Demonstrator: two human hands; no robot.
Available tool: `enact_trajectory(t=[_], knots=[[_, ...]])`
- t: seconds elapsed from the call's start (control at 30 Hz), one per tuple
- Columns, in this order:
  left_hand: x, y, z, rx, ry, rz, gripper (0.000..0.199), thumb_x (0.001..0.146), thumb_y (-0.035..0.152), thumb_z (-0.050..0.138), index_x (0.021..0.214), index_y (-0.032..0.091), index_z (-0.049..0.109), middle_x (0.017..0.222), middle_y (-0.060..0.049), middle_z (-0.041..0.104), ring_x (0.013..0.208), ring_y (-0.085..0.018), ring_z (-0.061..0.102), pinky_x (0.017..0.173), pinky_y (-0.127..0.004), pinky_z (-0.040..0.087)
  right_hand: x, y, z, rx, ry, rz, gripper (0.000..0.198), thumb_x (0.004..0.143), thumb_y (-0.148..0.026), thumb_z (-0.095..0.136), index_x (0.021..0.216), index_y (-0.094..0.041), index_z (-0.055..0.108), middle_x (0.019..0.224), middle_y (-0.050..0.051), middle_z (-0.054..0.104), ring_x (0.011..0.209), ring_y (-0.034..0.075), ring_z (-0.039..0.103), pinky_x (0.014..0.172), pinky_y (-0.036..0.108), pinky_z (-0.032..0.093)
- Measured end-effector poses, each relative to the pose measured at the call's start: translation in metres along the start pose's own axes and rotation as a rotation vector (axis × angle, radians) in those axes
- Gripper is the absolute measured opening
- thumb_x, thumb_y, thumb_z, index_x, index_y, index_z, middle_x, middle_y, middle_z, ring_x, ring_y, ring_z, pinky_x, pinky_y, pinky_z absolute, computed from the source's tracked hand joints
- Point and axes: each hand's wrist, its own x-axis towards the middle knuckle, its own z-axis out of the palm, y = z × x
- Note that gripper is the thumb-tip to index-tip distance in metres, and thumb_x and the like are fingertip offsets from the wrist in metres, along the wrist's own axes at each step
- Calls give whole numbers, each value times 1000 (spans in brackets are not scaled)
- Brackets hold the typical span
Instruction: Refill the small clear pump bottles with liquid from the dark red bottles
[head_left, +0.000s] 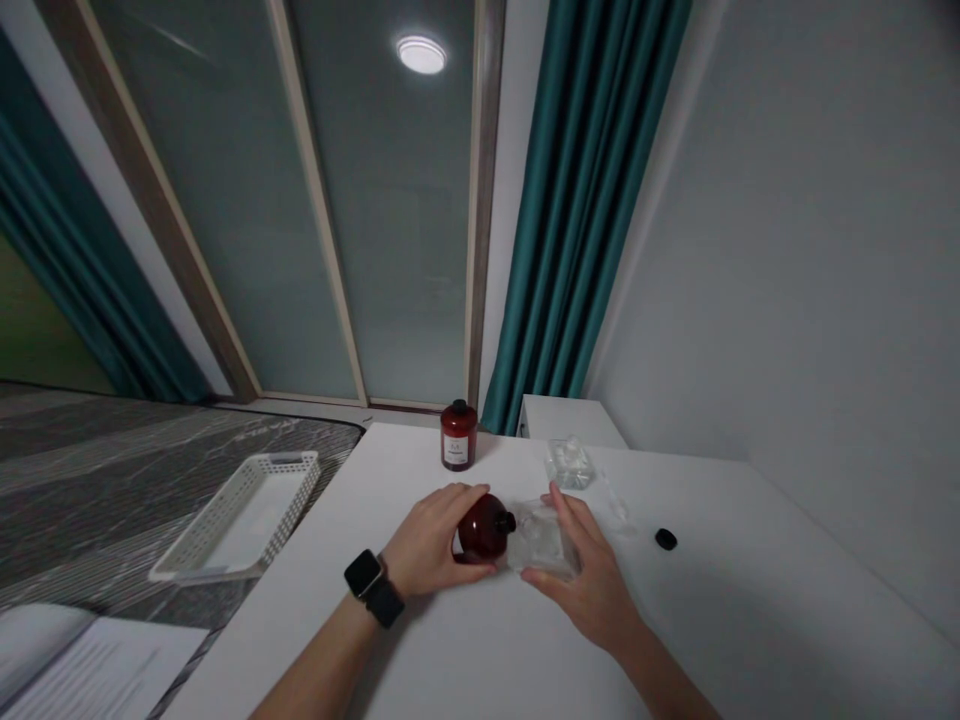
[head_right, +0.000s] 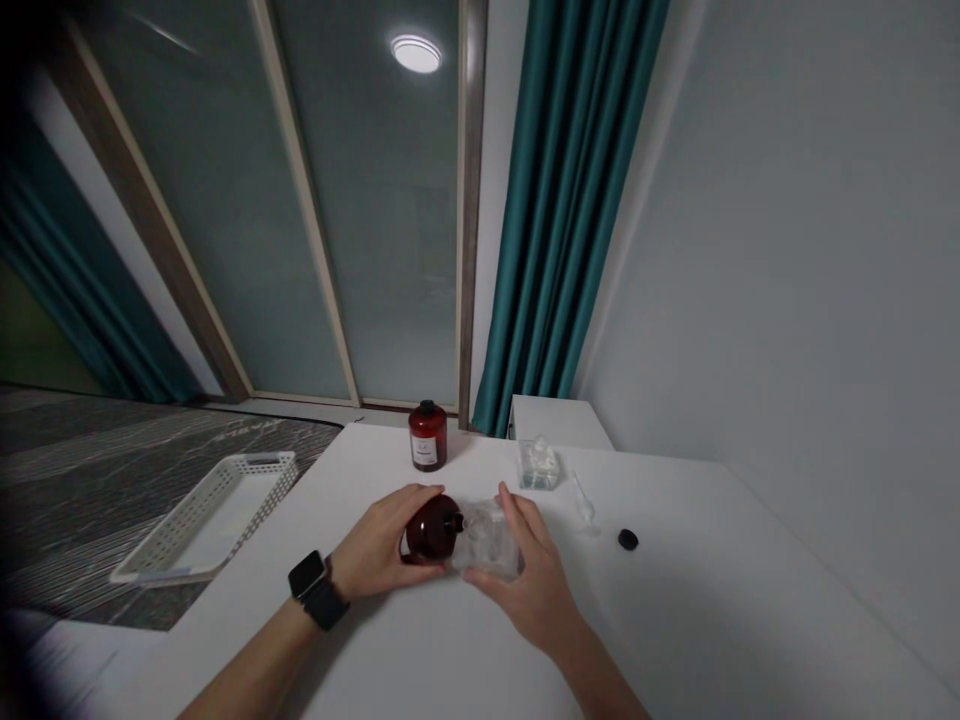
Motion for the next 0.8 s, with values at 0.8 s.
enact_trajectory(t=[0.8], knots=[[-4, 7, 14, -132, 59, -35, 80, 68, 39, 80, 136, 21, 43, 126, -13, 63, 112, -32, 64, 98, -45, 52, -2, -10, 1, 137, 198, -231, 61, 73, -23, 79, 120, -28, 41, 133, 14, 56, 126, 30, 55, 103, 50, 45]])
